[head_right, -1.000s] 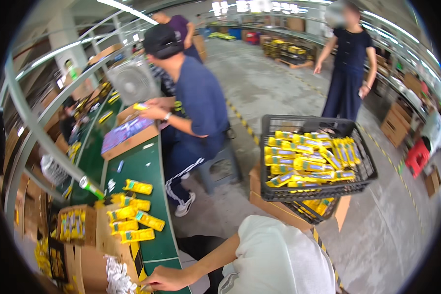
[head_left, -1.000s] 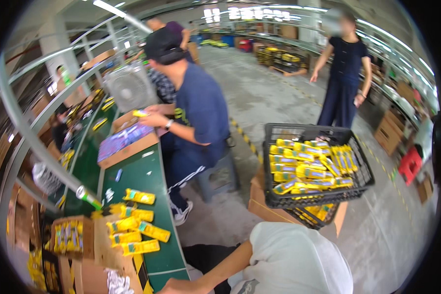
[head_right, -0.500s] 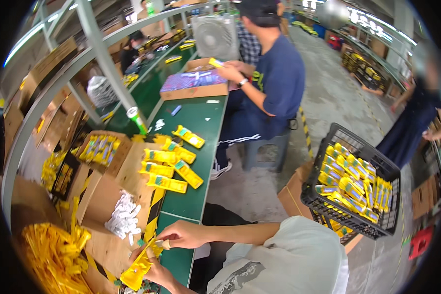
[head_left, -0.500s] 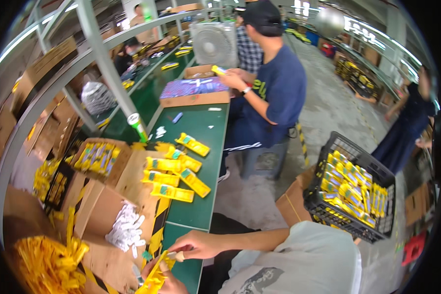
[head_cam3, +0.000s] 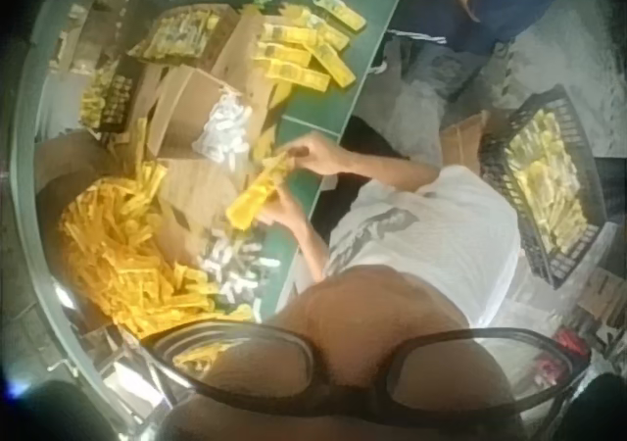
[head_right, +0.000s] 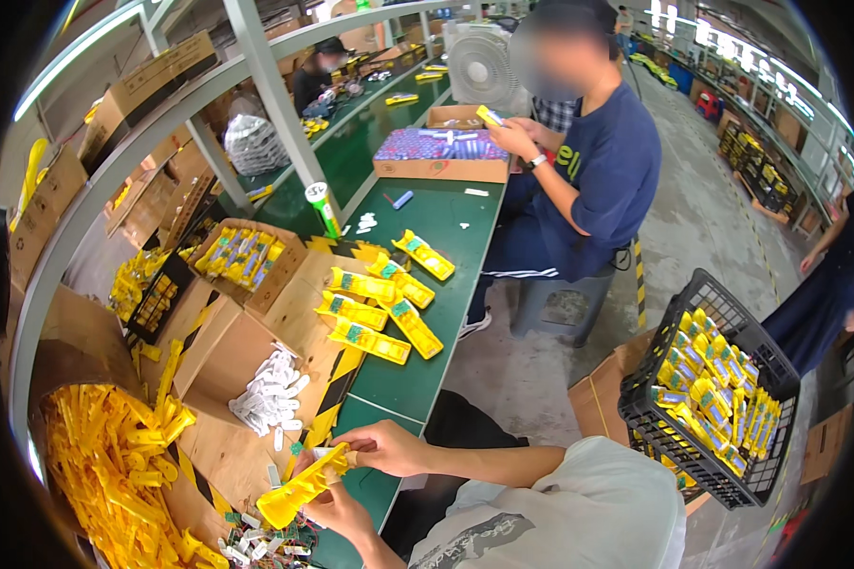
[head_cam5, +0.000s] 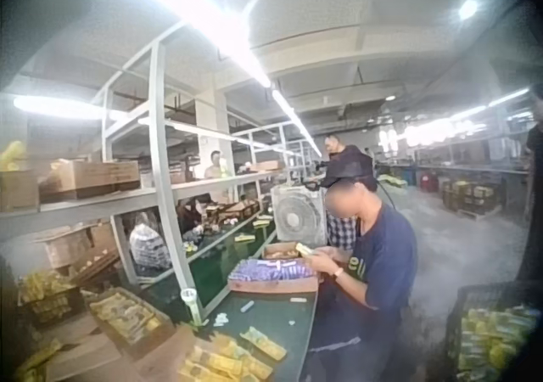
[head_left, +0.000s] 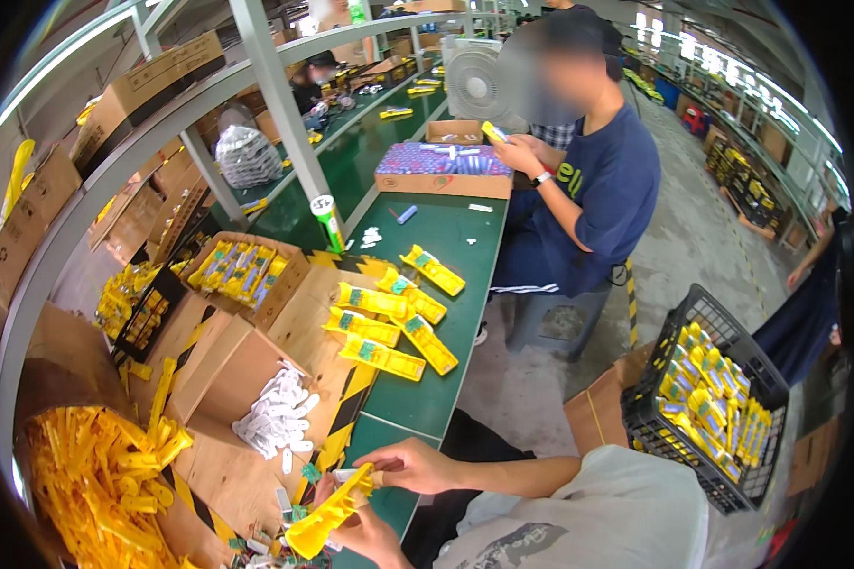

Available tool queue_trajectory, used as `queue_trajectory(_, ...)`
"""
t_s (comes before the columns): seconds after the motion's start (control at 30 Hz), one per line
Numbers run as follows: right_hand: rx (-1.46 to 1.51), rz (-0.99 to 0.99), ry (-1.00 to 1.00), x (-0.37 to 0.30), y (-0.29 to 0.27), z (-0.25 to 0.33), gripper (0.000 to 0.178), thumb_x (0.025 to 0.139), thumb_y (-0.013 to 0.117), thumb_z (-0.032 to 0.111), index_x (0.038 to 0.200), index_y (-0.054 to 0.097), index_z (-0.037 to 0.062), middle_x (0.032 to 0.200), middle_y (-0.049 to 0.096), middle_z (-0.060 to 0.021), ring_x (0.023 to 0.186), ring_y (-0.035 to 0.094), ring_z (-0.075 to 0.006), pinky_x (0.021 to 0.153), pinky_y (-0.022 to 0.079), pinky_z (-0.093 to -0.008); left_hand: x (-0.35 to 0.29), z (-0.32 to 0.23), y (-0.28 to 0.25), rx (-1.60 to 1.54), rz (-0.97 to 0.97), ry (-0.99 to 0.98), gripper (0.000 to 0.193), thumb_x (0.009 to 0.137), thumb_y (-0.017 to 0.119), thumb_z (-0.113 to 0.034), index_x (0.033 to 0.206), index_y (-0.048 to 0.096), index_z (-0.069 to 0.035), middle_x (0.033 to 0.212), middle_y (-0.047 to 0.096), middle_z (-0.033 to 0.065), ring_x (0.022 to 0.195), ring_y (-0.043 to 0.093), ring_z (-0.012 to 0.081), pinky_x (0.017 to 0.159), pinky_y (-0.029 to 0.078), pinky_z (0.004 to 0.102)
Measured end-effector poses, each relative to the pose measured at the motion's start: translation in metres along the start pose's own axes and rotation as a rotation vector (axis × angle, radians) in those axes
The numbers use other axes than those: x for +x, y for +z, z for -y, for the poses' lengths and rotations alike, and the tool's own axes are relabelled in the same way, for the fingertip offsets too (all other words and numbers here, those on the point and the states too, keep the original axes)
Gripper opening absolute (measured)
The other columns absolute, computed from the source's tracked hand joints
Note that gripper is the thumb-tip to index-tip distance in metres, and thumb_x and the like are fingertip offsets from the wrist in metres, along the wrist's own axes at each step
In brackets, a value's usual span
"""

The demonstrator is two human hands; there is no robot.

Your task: The person assembles electronic components by hand, fitting PCBs into yellow plastic housings.

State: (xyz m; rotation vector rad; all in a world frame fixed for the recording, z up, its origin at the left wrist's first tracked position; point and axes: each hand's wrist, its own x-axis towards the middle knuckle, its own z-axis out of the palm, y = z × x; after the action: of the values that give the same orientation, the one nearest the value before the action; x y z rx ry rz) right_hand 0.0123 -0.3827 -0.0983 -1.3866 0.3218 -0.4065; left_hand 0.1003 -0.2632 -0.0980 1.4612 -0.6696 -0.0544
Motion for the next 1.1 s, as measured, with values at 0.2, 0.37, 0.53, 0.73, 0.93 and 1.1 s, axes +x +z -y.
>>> queue_trajectory(0.2, 0.036, -0.005, 0.258, 0.002, -0.002, 0.017, 0.04, 0.098, 0.062, 0.012, 0.134, 0.055, -0.003, 0.113, 0.068, -0.0076, 0.094, 0.063, -0.009, 0.085, 0.054, -0.0249, -0.003, -0.01, 0.018, -0.106, -0.188, -0.146, 0.039, 0.095, 0.065, -0.011, 0.125, 0.051, 0.01, 0.126, 0.057, 0.0184, 0.113, 0.058, 0.0262, 0.099, 0.046, 0.0379)
queue_trajectory(0.37, 0.101, -0.062, 0.032, 0.007, 0.003, -0.011, 0.036, 0.098, 0.062, 0.01, 0.131, 0.058, -0.0029, 0.11, 0.069, -0.0068, 0.093, 0.063, -0.0078, 0.079, 0.054, -0.0245, -0.006, -0.007, 0.021, 0.174, -0.202, 0.163, 0.02, 0.09, 0.067, -0.002, 0.108, 0.062, 0.004, 0.101, 0.064, 0.0131, 0.094, 0.062, 0.0246, 0.083, 0.049, 0.0351)
queue_trajectory(0.53, 0.195, -0.077, 0.157, 0.013, 0.003, -0.017, 0.017, 0.096, 0.062, 0.004, 0.11, 0.064, -0.0055, 0.1, 0.069, -0.0075, 0.093, 0.065, -0.0103, 0.08, 0.054, -0.0234, -0.006, -0.018, 0.015, 0.445, -0.029, 0.389, 0.017, 0.086, 0.064, 0.009, 0.102, 0.061, 0.002, 0.099, 0.062, 0.0102, 0.092, 0.058, 0.0256, 0.081, 0.045, 0.0366)
queue_trajectory(0.73, -0.098, -0.055, -0.009, 0.023, -0.011, -0.014, 0.01, 0.091, 0.069, 0.007, 0.097, 0.063, 0.0026, 0.091, 0.067, -0.0014, 0.087, 0.062, -0.0068, 0.079, 0.05, -0.0237, 0.015, -0.012, 0.013, 0.257, 0.026, 0.229, 0.021, 0.083, 0.069, 0.007, 0.103, 0.067, 0.001, 0.101, 0.068, 0.0129, 0.095, 0.067, 0.0275, 0.087, 0.052, 0.0392)
queue_trajectory(0.93, -0.164, -0.025, -0.029, 0.029, 0.004, -0.001, 0.016, 0.088, 0.067, 0.008, 0.077, 0.058, 0.0002, 0.076, 0.063, -0.0018, 0.068, 0.053, -0.004, 0.062, 0.044, -0.0214, 0.031, -0.013, -0.003, 0.241, -0.095, 0.135, 0.025, 0.085, 0.072, 0.001, 0.108, 0.061, 0.004, 0.1, 0.065, 0.0087, 0.092, 0.061, 0.0122, 0.082, 0.049, 0.0258)
queue_trajectory(1.1, -0.381, 0.089, -0.322, 0.026, -0.004, 0.008, 0.016, 0.08, 0.077, 0.014, 0.084, 0.066, 0.0031, 0.082, 0.066, -0.0026, 0.068, 0.056, -0.0094, 0.064, 0.046, -0.027, 0.052, -0.025, -0.035, -0.031, -0.217, 0.023, 0.032, 0.091, 0.067, 0.001, 0.117, 0.049, 0.0, 0.105, 0.061, 0.0069, 0.093, 0.061, 0.012, 0.083, 0.05, 0.0261)
